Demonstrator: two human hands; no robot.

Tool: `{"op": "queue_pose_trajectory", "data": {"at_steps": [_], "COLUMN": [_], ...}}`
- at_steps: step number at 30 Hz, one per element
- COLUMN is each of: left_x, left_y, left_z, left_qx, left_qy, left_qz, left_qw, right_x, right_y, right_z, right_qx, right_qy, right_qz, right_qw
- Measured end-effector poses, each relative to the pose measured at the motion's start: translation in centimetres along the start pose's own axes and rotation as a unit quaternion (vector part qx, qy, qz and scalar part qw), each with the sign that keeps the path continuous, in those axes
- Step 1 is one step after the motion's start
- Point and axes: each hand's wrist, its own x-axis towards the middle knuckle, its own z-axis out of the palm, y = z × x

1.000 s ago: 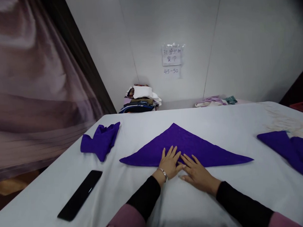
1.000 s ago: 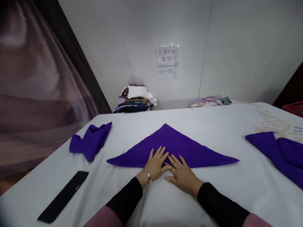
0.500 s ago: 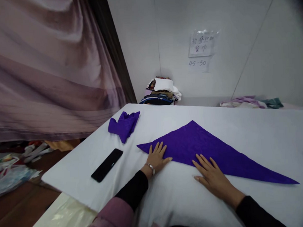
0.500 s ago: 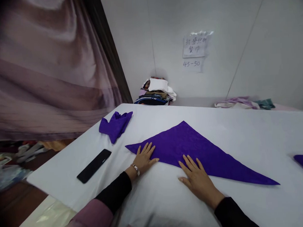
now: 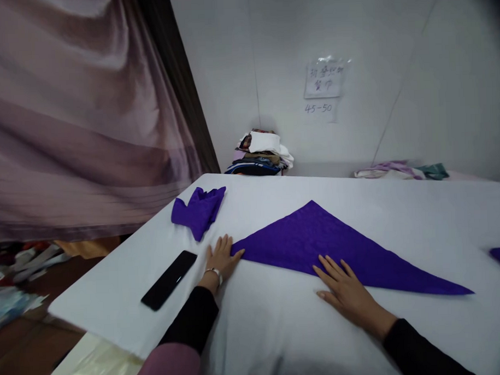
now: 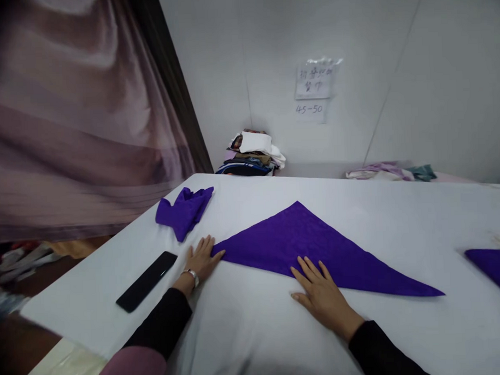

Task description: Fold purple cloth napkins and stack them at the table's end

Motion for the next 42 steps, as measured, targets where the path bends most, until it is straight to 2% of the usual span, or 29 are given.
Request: {"op": "queue_pose_trajectory", "data": {"at_steps": [2, 4, 5, 7, 9, 11, 14, 17, 21, 24, 27, 29, 31, 32, 34, 38, 40, 42], "left_x": [0.2, 0.1, -0.2, -1.0, -1.8, -2.4, -2.6, -2.2, -1.9, -1.9, -1.9, -1.9, -1.8, -1.8, -1.6, -0.9, -0.1, 0.9], "left_y": [0.5, 2.4, 3.8, 7.2, 10.6, 13.1, 14.7, 14.5, 14.2, 14.3, 14.4, 14.3, 14.2, 14.2, 14.5, 16.4, 17.7, 18.9], "left_z": [-0.4, -0.9, -1.1, -1.1, -0.8, -0.3, 0.7, 1.2, 1.3, 1.4, 1.6, 1.6, 1.5, 1.3, 0.8, -0.4, -0.7, -0.7], "left_qx": [0.010, 0.021, 0.021, 0.005, -0.024, -0.042, -0.046, -0.039, -0.030, -0.030, -0.037, -0.040, -0.041, -0.042, -0.045, -0.037, -0.027, -0.017], "left_qy": [0.026, 0.076, 0.100, 0.119, 0.100, 0.071, 0.021, 0.004, 0.007, 0.007, 0.004, 0.002, -0.003, -0.011, -0.033, -0.038, -0.024, -0.016], "left_qz": [-0.043, -0.045, -0.016, 0.085, 0.191, 0.255, 0.275, 0.271, 0.272, 0.270, 0.268, 0.267, 0.266, 0.263, 0.251, 0.255, 0.277, 0.294], "left_qw": [0.999, 0.996, 0.995, 0.989, 0.976, 0.964, 0.960, 0.962, 0.962, 0.962, 0.963, 0.963, 0.963, 0.964, 0.966, 0.965, 0.960, 0.955], "right_x": [0.0, 0.1, 0.1, 0.1, 0.2, 0.3, 0.3, -0.9, -5.3, -10.7, -17.0, -20.4, -22.0, -21.8, -19.5, -9.4, -4.0, 0.5], "right_y": [-0.1, -0.1, -0.2, -0.2, -0.4, -0.6, -0.6, 0.5, 4.8, 10.1, 16.0, 19.2, 20.8, 20.8, 19.3, 11.9, 7.8, 4.8], "right_z": [-0.2, -0.4, -0.5, -0.7, -1.0, -1.4, -1.9, -2.1, -2.0, -1.5, -1.1, -1.2, -1.9, -2.4, -3.7, -5.6, -6.0, -6.0], "right_qx": [0.008, 0.014, 0.017, 0.022, 0.028, 0.036, 0.045, 0.041, -0.001, -0.045, -0.076, -0.104, -0.131, -0.139, -0.136, -0.061, -0.015, 0.026], "right_qy": [-0.003, -0.006, -0.008, -0.012, -0.017, -0.024, -0.030, -0.025, 0.009, 0.036, 0.087, 0.108, 0.126, 0.138, 0.159, 0.140, 0.088, 0.036], "right_qz": [0.002, 0.004, 0.006, 0.009, 0.010, 0.010, 0.010, 0.032, 0.115, 0.219, 0.321, 0.357, 0.364, 0.358, 0.333, 0.279, 0.194, 0.109], "right_qw": [1.000, 1.000, 1.000, 1.000, 0.999, 0.999, 0.998, 0.998, 0.993, 0.974, 0.940, 0.922, 0.913, 0.913, 0.919, 0.948, 0.977, 0.993]}}
